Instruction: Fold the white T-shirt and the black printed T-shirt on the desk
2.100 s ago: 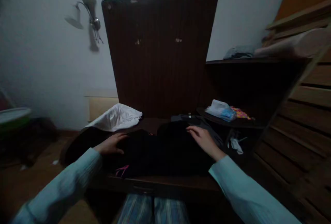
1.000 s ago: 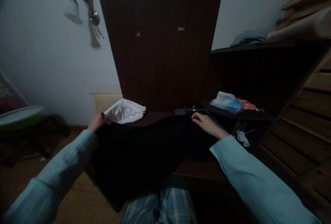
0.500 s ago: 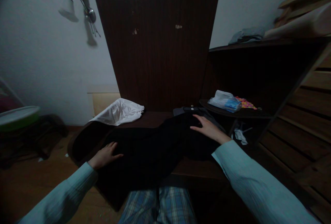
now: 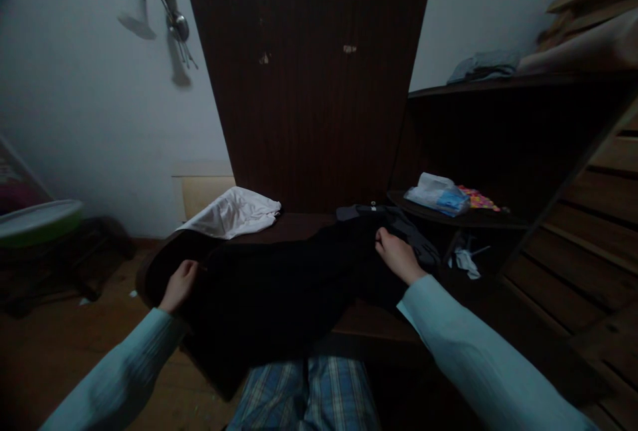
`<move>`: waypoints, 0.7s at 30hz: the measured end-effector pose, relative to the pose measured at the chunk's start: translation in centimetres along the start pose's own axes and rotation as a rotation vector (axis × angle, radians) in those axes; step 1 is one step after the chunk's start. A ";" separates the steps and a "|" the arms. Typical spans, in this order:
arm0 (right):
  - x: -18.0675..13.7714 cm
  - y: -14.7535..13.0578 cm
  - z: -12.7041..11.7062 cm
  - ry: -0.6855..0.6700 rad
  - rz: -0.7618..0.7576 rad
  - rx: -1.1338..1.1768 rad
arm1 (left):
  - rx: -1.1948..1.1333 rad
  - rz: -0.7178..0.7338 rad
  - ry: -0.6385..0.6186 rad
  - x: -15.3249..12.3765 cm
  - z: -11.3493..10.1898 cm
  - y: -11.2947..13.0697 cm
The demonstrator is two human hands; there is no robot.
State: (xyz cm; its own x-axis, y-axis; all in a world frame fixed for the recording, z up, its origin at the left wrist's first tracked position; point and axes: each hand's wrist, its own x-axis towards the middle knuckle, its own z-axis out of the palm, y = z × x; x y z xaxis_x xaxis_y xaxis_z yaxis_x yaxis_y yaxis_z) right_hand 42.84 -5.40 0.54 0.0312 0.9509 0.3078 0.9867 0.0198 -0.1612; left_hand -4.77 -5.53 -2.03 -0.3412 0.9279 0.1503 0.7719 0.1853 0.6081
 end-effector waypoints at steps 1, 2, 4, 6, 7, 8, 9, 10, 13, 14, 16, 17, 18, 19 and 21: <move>0.2 0.3 -0.1 0.033 0.026 0.045 | 0.007 -0.041 0.016 -0.1 -0.1 -0.3; 0.4 0.6 -0.1 0.072 0.041 0.091 | 0.020 -0.050 0.005 -0.3 -0.1 -0.5; 0.8 1.0 0.0 0.144 0.048 0.181 | 0.059 0.021 -0.071 -1.1 0.4 -0.8; 0.9 1.1 0.3 0.194 0.057 0.252 | 0.132 0.142 -0.153 -2.2 1.0 -0.8; 1.0 1.0 0.4 0.213 0.062 0.277 | 0.176 0.185 -0.193 -2.7 1.4 -0.8; 1.0 0.8 0.4 0.235 0.064 0.296 | 0.217 0.214 -0.230 -3.1 1.8 -0.8; 0.9 0.5 0.4 0.262 0.057 0.314 | 0.252 0.236 -0.260 -3.5 2.1 -0.7; 0.8 0.2 0.3 0.301 0.043 0.335 | 0.276 0.261 -0.280 -3.8 2.3 -0.7; 0.2 -1.1 -0.2 0.498 0.024 0.415 | 0.290 0.338 -0.285 -4.0 2.6 -0.9; -0.1 -1.5 -0.5 0.579 0.044 0.443 | 0.276 0.339 -0.276 -3.9 2.5 -1.0; -0.7 -2.2 -1.2 0.699 0.100 0.487 | 0.214 0.306 -0.269 -3.5 2.0 -1.2; -1.0 -2.4 -1.5 0.717 0.115 0.504 | 0.163 0.275 -0.268 -3.3 1.6 -1.3; -1.2 -2.6 -1.9 0.703 0.112 0.520 | 0.101 0.235 -0.267 -3.0 1.2 -1.3; -1.4 -2.7 -2.2 0.658 0.092 0.534 | 0.030 0.188 -0.269 -2.8 0.7 -1.3; -1.7 -3.0 -2.8 0.486 0.023 0.559 | -0.115 0.057 -0.299 -2.8 -0.2 -0.9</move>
State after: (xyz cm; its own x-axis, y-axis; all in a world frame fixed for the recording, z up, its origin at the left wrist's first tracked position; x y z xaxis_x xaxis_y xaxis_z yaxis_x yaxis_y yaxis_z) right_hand 40.25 -7.91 3.18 0.2463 0.7114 0.6582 0.7604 0.2793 -0.5863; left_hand -4.63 -8.35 -2.78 -0.1130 0.9929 -0.0384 0.7138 0.1080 0.6920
